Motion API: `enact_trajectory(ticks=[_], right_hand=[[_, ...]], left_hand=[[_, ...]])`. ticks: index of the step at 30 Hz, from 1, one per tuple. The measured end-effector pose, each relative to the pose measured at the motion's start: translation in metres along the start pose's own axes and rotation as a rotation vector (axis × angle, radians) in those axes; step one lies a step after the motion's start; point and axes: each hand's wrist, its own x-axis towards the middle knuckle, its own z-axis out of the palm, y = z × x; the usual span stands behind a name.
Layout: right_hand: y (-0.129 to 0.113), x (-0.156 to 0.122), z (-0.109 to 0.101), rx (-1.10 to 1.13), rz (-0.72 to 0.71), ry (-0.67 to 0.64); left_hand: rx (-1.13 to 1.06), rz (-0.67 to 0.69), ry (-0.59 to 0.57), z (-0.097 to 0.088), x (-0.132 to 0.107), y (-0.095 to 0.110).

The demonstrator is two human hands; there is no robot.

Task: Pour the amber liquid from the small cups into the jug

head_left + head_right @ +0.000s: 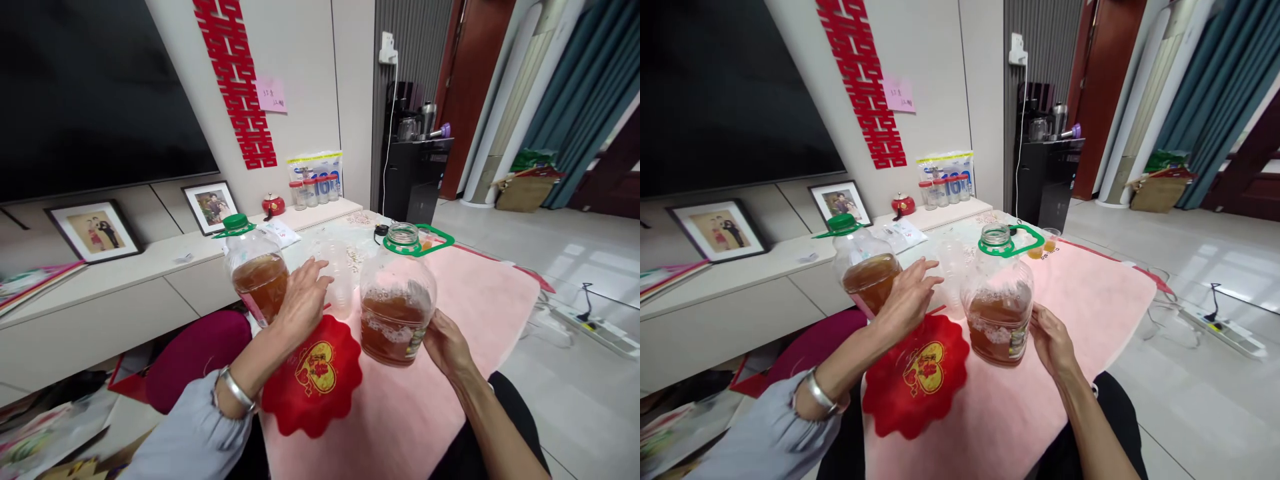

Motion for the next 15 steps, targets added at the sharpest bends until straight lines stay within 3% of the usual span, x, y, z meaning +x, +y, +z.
enact_trajectory(ticks=[8, 15], right_hand=[[-0.003, 0.000, 0.001, 0.020, 0.015, -0.026], [-0.001, 0.000, 0.001, 0.002, 0.022, -0.038]], left_hand=[[0.160, 0.094, -0.262, 0.000, 0.022, -0.002], [0.185, 0.090, -0.300, 0.002, 0.027, 0.001]])
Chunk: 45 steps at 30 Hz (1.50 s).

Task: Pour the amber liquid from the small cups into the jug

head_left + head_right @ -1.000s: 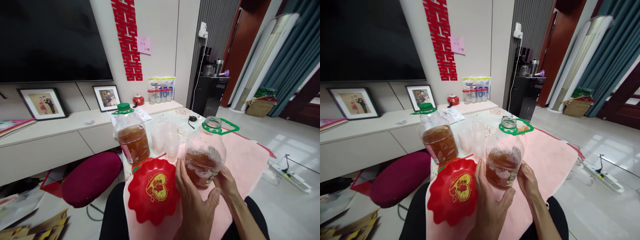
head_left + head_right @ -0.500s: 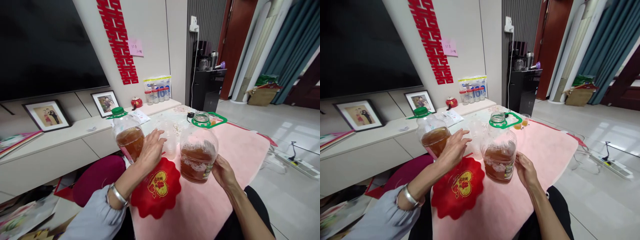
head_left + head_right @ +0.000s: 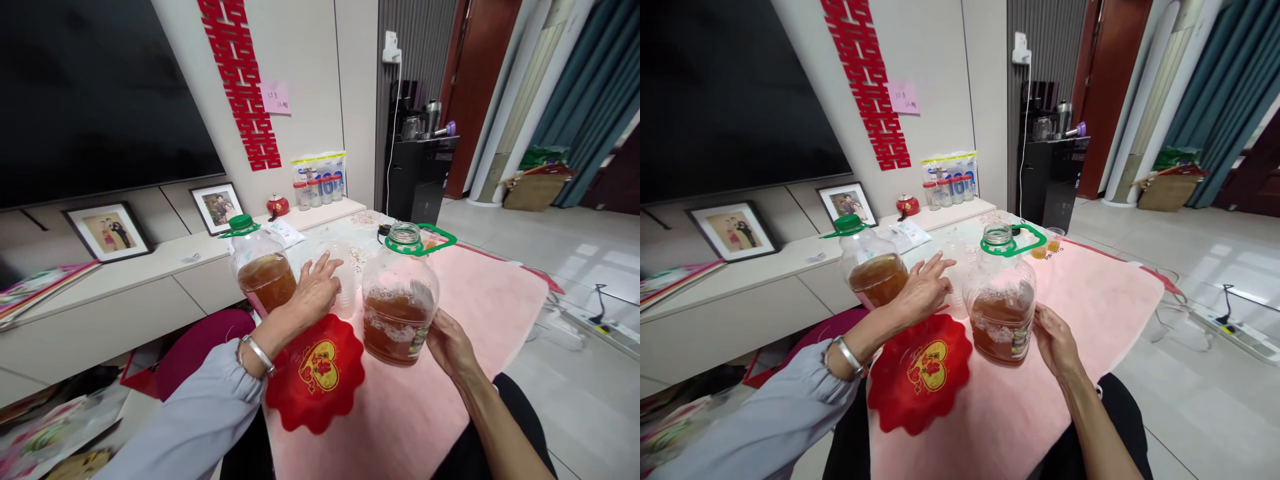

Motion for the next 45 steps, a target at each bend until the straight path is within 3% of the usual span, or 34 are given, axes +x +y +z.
enact_trajectory(ticks=[16, 24, 30, 33, 37, 41, 45], right_hand=[[0.001, 0.001, -0.001, -0.023, 0.004, -0.004], [0.001, 0.000, 0.000, -0.037, -0.002, 0.002], [-0.001, 0.001, 0.000, -0.053, -0.001, 0.016], [0.000, 0.001, -0.001, -0.057, 0.001, 0.027], [-0.001, 0.000, -0.001, -0.059, 0.001, 0.032], [-0.002, 0.000, -0.001, -0.064, -0.011, 0.044], [-0.002, 0.000, -0.001, -0.062, -0.008, 0.055]], left_hand=[[-0.089, 0.003, 0.156, 0.007, -0.002, -0.005], [-0.133, -0.033, 0.227, -0.027, -0.009, 0.006], [-0.145, -0.065, 0.296, -0.052, -0.047, 0.000], [-0.156, -0.056, 0.238, -0.044, -0.076, -0.003], [-0.175, -0.068, 0.115, -0.014, -0.106, -0.003], [-0.194, -0.122, 0.039, 0.011, -0.121, -0.002], [-0.223, -0.156, 0.012, 0.021, -0.126, 0.001]])
